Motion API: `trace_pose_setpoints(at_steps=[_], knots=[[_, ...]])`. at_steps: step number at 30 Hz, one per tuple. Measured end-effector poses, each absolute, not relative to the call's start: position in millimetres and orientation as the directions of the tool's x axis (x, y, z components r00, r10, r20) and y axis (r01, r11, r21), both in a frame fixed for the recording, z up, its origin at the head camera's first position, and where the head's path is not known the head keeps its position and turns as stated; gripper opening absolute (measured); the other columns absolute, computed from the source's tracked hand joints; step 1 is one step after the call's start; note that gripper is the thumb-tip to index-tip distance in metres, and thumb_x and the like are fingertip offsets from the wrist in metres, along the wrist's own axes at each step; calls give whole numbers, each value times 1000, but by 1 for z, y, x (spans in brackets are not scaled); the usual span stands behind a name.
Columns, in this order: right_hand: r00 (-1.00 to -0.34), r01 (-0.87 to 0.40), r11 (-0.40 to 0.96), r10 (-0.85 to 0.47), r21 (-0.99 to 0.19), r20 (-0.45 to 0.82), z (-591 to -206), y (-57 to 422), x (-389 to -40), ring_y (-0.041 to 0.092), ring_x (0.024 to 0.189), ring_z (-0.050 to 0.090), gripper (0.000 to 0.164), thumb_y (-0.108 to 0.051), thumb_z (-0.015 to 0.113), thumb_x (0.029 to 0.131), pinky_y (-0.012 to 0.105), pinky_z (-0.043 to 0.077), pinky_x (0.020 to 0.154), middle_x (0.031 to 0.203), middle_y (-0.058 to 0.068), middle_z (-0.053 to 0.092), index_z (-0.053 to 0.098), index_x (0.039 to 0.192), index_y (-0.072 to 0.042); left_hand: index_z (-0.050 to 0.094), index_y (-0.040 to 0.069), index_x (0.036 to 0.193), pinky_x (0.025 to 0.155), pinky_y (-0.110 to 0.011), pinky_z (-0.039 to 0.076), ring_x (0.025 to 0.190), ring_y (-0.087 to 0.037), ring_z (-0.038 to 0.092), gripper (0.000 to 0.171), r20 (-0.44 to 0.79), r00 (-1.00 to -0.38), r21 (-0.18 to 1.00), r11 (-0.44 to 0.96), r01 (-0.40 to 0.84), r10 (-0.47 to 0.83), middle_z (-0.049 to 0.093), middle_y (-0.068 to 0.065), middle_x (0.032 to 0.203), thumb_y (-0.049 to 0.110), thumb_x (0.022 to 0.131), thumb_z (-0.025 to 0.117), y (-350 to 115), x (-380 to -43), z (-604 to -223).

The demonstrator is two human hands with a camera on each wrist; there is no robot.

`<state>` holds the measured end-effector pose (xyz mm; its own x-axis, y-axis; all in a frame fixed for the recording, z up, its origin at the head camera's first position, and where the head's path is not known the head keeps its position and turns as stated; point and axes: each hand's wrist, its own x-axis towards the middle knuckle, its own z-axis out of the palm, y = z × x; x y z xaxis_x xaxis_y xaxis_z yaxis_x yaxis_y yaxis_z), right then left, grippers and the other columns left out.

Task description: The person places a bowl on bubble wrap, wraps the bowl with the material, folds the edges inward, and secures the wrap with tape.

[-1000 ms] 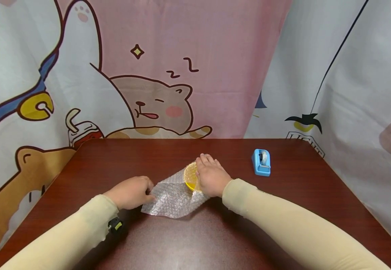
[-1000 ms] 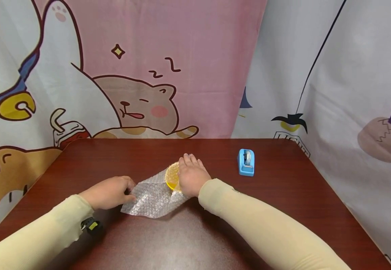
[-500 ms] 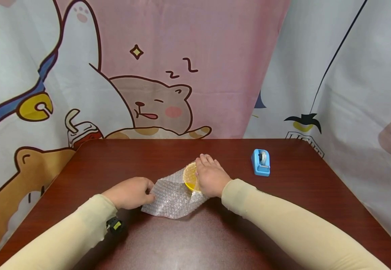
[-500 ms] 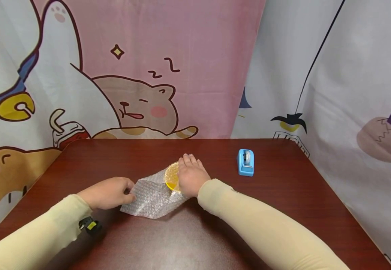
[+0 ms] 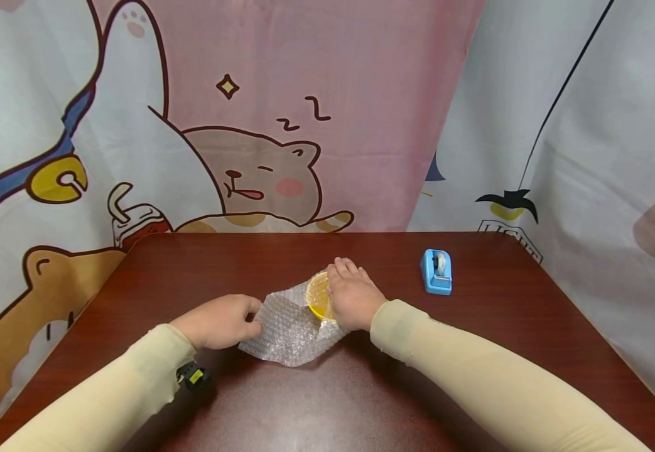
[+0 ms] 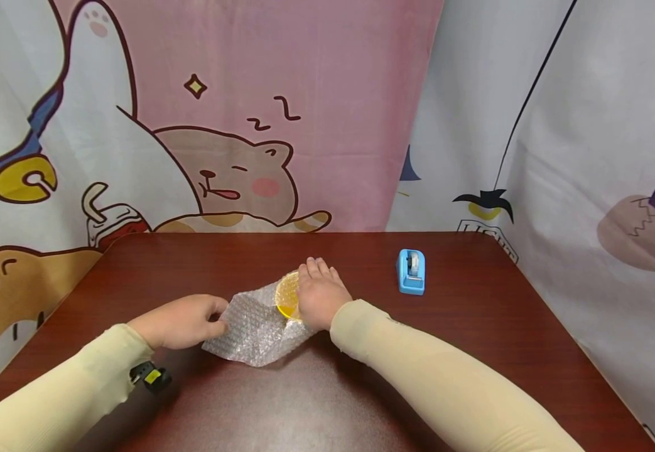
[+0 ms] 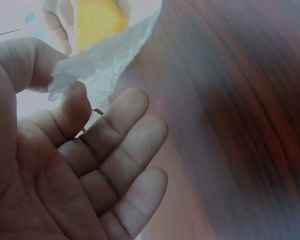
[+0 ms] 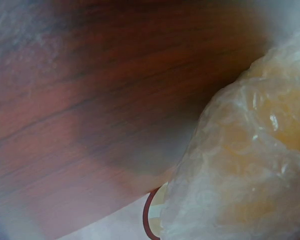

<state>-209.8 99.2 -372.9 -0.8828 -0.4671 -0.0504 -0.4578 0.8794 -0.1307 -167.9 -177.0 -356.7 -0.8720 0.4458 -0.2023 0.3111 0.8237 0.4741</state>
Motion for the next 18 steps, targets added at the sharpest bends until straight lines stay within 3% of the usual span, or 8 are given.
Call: trace_pose_setpoints(at_steps=[18], knots=[[-880, -464, 876, -472, -127, -41, -372, 99, -208, 44, 160, 24, 58, -26, 41, 113, 58, 26, 128, 170, 27, 29, 34, 160, 8, 64, 22, 84, 61, -32, 46, 69, -14, 52, 12, -151, -880, 540, 783, 309, 451, 52, 3, 73, 21, 96, 60, -168, -167, -352]])
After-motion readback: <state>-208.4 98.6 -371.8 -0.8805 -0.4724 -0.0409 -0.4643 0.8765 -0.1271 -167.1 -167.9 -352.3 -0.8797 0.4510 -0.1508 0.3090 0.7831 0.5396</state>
